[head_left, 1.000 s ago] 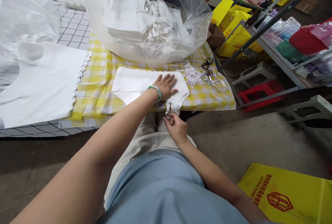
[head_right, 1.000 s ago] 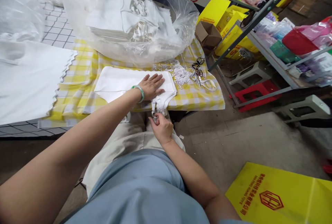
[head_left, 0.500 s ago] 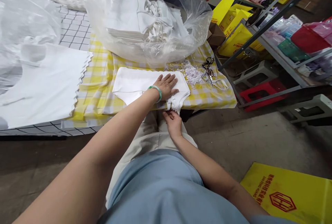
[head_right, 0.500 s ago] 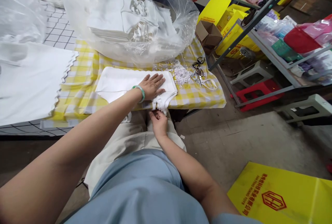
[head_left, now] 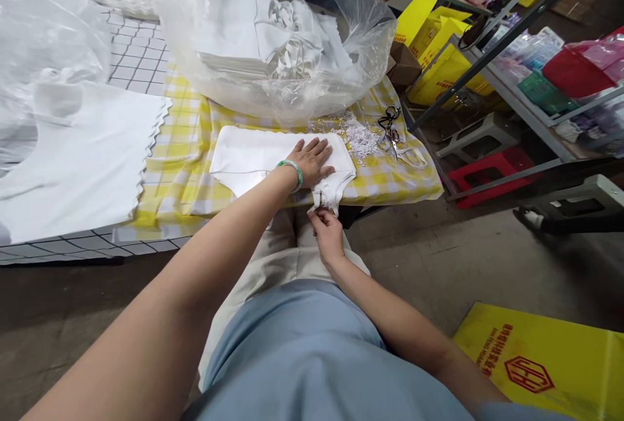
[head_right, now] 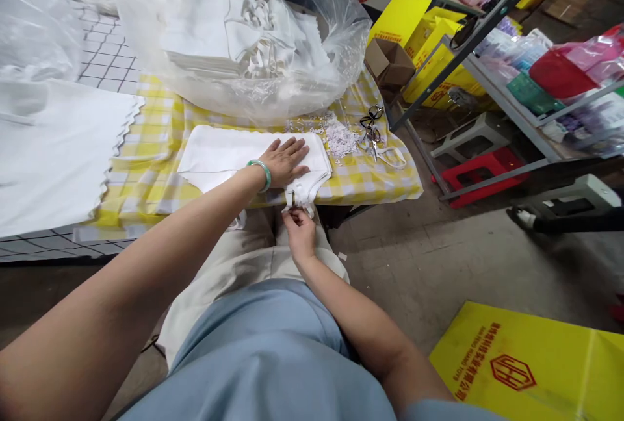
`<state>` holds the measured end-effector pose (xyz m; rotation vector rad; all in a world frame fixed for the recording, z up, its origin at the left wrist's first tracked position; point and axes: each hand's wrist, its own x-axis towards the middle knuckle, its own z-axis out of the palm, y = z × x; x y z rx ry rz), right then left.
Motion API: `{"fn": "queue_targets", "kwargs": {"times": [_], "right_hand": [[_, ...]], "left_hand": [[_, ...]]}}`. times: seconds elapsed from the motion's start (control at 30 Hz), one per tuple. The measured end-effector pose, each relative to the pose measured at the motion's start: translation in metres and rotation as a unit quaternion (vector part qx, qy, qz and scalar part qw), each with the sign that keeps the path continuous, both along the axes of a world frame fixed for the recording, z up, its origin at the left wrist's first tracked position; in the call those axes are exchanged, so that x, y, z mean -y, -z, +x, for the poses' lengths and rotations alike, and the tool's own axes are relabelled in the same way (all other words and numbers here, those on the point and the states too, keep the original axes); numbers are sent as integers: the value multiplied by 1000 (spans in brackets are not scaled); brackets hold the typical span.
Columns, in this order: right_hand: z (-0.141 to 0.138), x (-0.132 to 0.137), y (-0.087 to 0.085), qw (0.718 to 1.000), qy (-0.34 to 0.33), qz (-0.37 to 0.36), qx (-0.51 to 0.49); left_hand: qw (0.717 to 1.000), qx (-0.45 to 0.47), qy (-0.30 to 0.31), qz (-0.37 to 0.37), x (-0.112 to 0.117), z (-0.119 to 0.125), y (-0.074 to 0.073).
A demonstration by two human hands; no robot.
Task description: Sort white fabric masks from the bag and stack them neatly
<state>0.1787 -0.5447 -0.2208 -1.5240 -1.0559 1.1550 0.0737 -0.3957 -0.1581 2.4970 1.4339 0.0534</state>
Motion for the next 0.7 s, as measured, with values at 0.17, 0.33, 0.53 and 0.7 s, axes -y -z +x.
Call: {"fn": "queue_targets", "kwargs": {"times": [0.17, 0.33, 0.53, 0.7], "right_hand": [[19, 28, -35, 977, -46, 119, 173], [32, 34, -57, 963, -87, 152, 206], [34, 39, -64, 979, -135, 66, 140], [45, 43, -74, 985, -127, 62, 94]], "left_hand": [[1000, 4, 0, 1, 0, 0, 1], [1000, -1, -2, -2, 0, 0, -1], [1000, -4, 3, -4, -1, 0, 1], [1000, -7, 0, 0, -2, 1, 3]]}}
